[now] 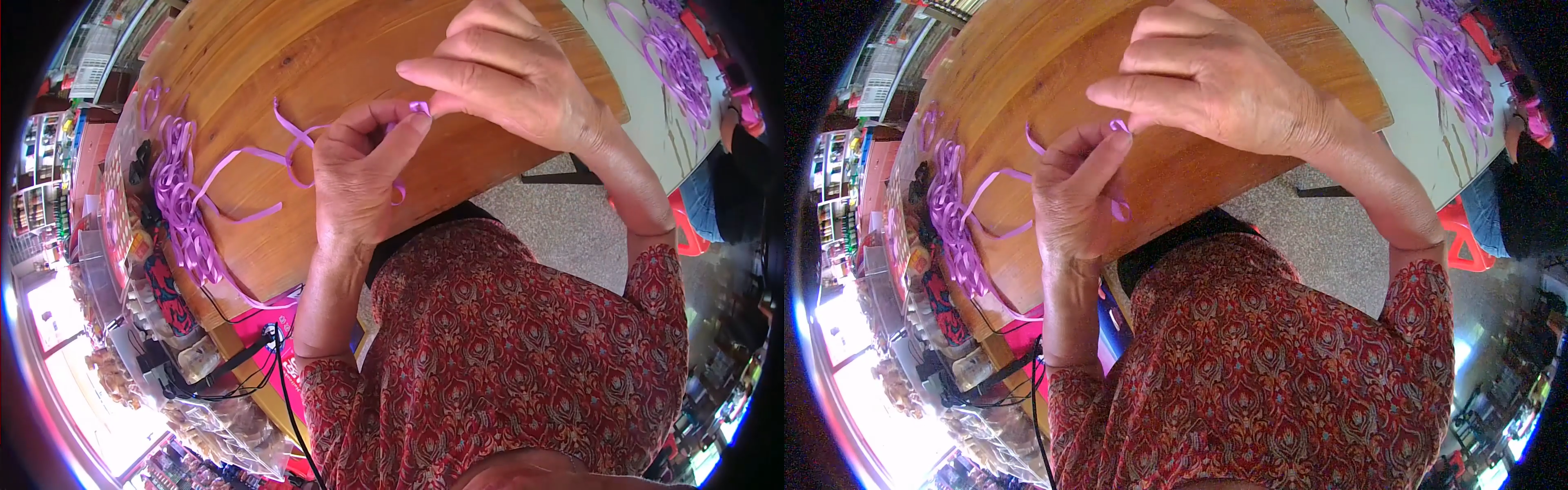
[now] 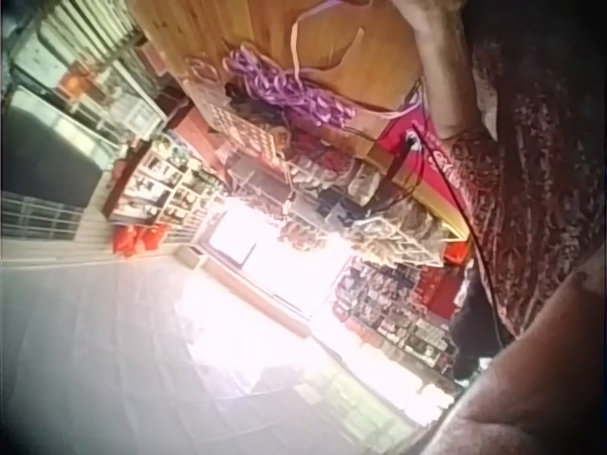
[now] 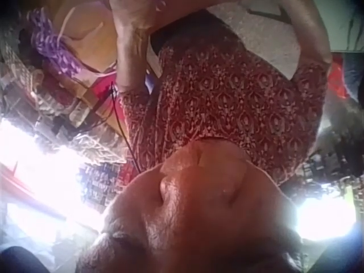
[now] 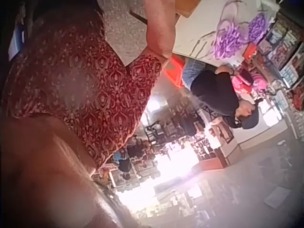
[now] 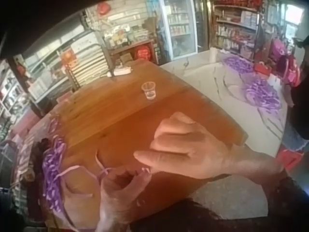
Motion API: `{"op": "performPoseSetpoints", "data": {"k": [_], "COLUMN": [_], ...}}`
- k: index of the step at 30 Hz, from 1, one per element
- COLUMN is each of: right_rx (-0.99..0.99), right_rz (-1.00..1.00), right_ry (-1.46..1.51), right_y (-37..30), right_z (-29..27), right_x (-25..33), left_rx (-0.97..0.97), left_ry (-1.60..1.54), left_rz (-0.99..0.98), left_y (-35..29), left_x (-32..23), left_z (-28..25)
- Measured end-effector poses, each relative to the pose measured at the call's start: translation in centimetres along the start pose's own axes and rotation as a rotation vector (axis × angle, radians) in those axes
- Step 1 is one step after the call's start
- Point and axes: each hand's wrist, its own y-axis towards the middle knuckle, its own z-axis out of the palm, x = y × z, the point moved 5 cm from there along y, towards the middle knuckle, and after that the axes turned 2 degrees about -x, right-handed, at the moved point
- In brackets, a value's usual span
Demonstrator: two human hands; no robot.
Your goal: The person picks up a purple ribbon and ties a series of knots along its length by hand. After completing the knots, the person pulls the ribbon taut and places it back onto the wooden table.
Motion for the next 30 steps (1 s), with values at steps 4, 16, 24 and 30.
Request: {"op": "performPoseSetpoints", "data": {"k": [4, 16, 24, 30], "right_rx": [0.056, -0.02, -0.198, -0.013], "right_rz": [0.593, 1.12, 1.362, 1.161], "right_ry": [0.28, 0.827, 1.029, 0.892], "right_y": [-1.3, -2.2, -2.4, -1.6], "right_z": [1.2, 2.8, 4.0, 3.9], "right_x": [0.5, 1.7, 2.2, 1.8], "left_rx": [-0.11, -0.127, -0.128, -0.134], "left_ry": [-0.072, -0.108, -0.111, -0.123], "left_rz": [0.064, 0.209, 0.257, 0.271], "left_y": [-0.2, -0.9, -1.0, -0.9], "left_x": [0.5, 0.5, 0.7, 0.7], "left_z": [-0.2, -0.2, -0.5, -0.9]}}
